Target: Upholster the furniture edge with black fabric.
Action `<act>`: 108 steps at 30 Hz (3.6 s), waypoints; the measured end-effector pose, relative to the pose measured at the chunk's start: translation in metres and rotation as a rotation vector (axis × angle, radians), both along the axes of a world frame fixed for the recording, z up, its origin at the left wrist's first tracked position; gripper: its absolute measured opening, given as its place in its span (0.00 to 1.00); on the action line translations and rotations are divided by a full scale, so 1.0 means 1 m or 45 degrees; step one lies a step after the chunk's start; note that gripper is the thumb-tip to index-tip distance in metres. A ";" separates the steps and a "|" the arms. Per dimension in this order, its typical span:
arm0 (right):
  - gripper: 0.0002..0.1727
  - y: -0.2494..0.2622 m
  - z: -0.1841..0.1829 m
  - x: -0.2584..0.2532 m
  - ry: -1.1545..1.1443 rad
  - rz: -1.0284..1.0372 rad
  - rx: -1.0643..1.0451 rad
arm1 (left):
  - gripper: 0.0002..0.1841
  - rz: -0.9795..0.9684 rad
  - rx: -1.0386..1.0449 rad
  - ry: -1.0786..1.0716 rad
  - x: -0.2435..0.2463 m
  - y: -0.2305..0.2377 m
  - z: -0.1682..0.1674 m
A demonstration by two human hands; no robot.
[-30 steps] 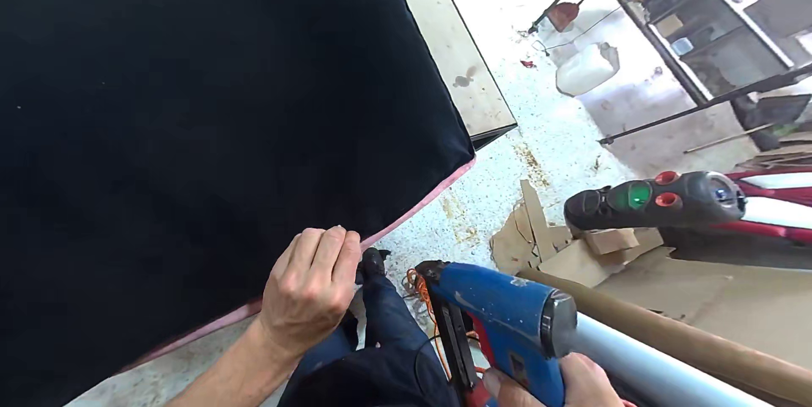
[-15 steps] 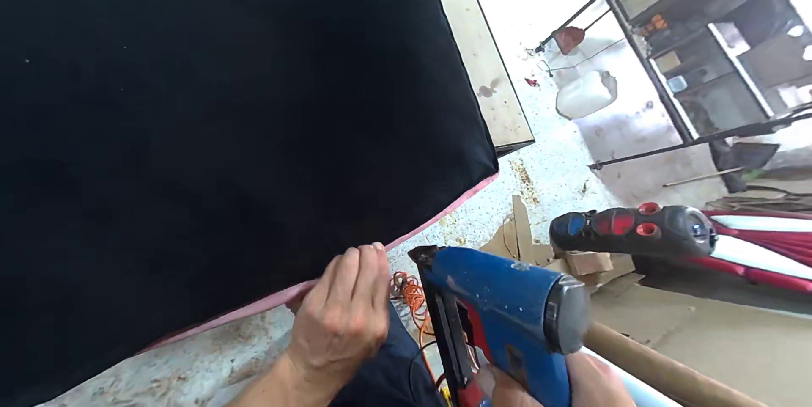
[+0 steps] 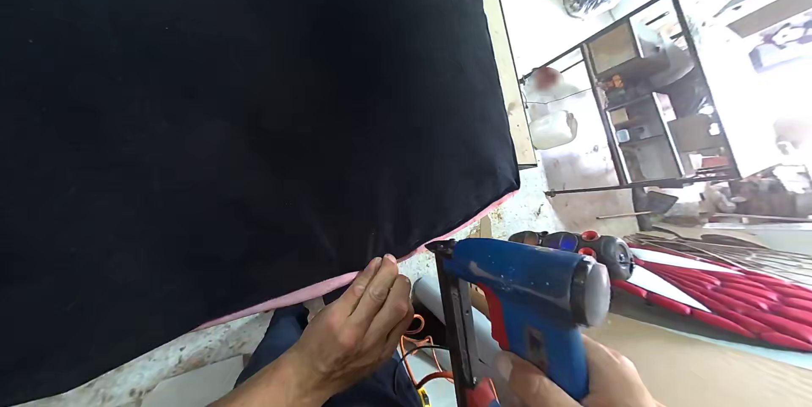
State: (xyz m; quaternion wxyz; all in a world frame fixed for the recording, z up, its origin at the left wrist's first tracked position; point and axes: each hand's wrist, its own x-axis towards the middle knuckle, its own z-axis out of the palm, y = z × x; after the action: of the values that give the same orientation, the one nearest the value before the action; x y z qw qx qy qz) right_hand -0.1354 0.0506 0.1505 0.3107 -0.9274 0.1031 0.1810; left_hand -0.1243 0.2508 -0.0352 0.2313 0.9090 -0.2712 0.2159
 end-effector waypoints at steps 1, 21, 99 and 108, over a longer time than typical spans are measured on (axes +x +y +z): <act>0.17 0.003 0.001 -0.001 -0.002 -0.003 -0.011 | 0.09 -0.026 -0.051 0.003 0.000 0.003 -0.003; 0.15 0.009 -0.004 -0.022 -0.007 -0.009 0.187 | 0.13 0.373 0.087 0.156 -0.040 0.065 0.068; 0.15 0.162 0.005 -0.140 -0.219 -0.626 0.369 | 0.29 0.002 0.076 0.394 -0.037 0.279 0.098; 0.11 0.144 -0.057 -0.190 -0.185 -0.700 0.593 | 0.21 0.175 0.202 0.545 -0.039 0.286 0.083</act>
State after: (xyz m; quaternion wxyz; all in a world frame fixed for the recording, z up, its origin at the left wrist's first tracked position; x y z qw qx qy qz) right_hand -0.3250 0.1950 0.0940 0.5570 -0.7799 0.2824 0.0430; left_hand -0.1635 0.5366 0.0483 0.1962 0.9657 -0.1697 0.0116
